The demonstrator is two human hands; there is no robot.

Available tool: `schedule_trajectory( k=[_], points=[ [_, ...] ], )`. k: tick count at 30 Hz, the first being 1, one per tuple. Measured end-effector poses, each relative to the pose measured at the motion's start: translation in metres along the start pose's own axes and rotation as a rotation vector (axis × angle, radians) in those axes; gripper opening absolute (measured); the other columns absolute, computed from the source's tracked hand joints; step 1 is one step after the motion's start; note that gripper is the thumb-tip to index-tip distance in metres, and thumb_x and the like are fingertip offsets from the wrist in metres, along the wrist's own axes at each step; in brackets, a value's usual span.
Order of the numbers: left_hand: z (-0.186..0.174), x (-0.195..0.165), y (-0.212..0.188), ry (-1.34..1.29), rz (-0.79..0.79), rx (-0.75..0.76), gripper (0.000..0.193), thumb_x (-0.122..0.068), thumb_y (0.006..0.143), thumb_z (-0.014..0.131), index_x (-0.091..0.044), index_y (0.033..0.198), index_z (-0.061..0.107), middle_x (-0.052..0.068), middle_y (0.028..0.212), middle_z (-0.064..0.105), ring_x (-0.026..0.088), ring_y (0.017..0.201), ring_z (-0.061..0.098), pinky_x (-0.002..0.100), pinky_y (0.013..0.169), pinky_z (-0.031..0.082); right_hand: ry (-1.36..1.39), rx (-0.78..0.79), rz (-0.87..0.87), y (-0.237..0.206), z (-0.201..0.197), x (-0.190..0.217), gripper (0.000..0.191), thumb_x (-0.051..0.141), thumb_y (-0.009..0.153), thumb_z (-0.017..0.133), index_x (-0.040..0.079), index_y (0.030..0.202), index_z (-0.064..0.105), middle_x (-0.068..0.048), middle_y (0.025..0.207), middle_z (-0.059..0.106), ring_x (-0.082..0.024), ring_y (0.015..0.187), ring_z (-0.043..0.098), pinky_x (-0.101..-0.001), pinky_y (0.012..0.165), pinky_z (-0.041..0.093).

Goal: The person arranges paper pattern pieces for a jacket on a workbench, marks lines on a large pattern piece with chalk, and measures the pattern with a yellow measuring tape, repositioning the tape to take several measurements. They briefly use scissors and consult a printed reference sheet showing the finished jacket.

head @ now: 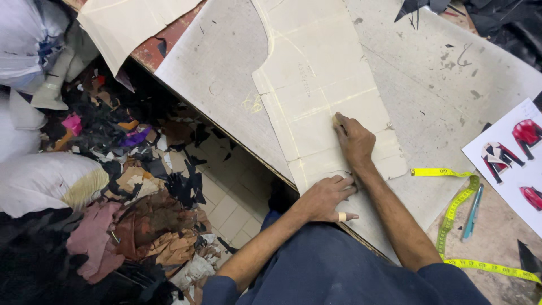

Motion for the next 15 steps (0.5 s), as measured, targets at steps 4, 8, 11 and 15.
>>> schedule_trajectory(
  k=[4,8,11,15],
  points=[
    [-0.004,0.015,0.005,-0.096,0.054,0.01,0.071,-0.06,0.089,0.066,-0.003,0.132,0.068,0.014,0.144,0.059,0.029,0.129,0.057,0.04,0.106,0.054,-0.006,0.025,0.034,0.024,0.017,-0.001,0.03,0.018,0.091,0.083,0.011,0.12,0.077,-0.007,0.092,0.076,-0.022,0.07,0.071,-0.0341,0.059,0.056],
    [-0.009,0.025,0.01,-0.135,0.117,-0.017,0.063,-0.056,0.089,0.07,-0.006,0.128,0.07,0.015,0.143,0.059,0.03,0.13,0.058,0.039,0.102,0.056,-0.007,0.04,0.044,0.051,0.033,0.003,0.03,0.018,0.091,0.083,0.01,0.119,0.077,-0.008,0.091,0.076,-0.021,0.069,0.071,-0.034,0.059,0.055],
    [-0.009,0.034,0.015,-0.189,0.126,0.01,0.057,-0.052,0.089,0.071,-0.006,0.122,0.073,0.015,0.141,0.06,0.029,0.126,0.06,0.039,0.099,0.057,-0.007,0.041,0.032,0.073,0.045,0.008,0.03,0.017,0.09,0.083,0.01,0.119,0.077,-0.008,0.091,0.076,-0.022,0.069,0.071,-0.0343,0.059,0.055],
    [-0.01,0.042,0.018,-0.233,0.137,0.028,0.047,-0.046,0.092,0.07,-0.007,0.119,0.075,0.013,0.137,0.063,0.026,0.12,0.062,0.037,0.093,0.059,-0.012,0.013,-0.007,0.104,0.062,0.015,0.03,0.016,0.09,0.084,0.009,0.119,0.077,-0.009,0.093,0.076,-0.023,0.073,0.071,-0.0344,0.061,0.056]
  ],
)
Point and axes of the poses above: each hand's wrist, its own y-axis towards the middle knuckle, its own z-axis out of the palm, x = y × z, the point moved 8 cm from there along y, towards the middle knuckle
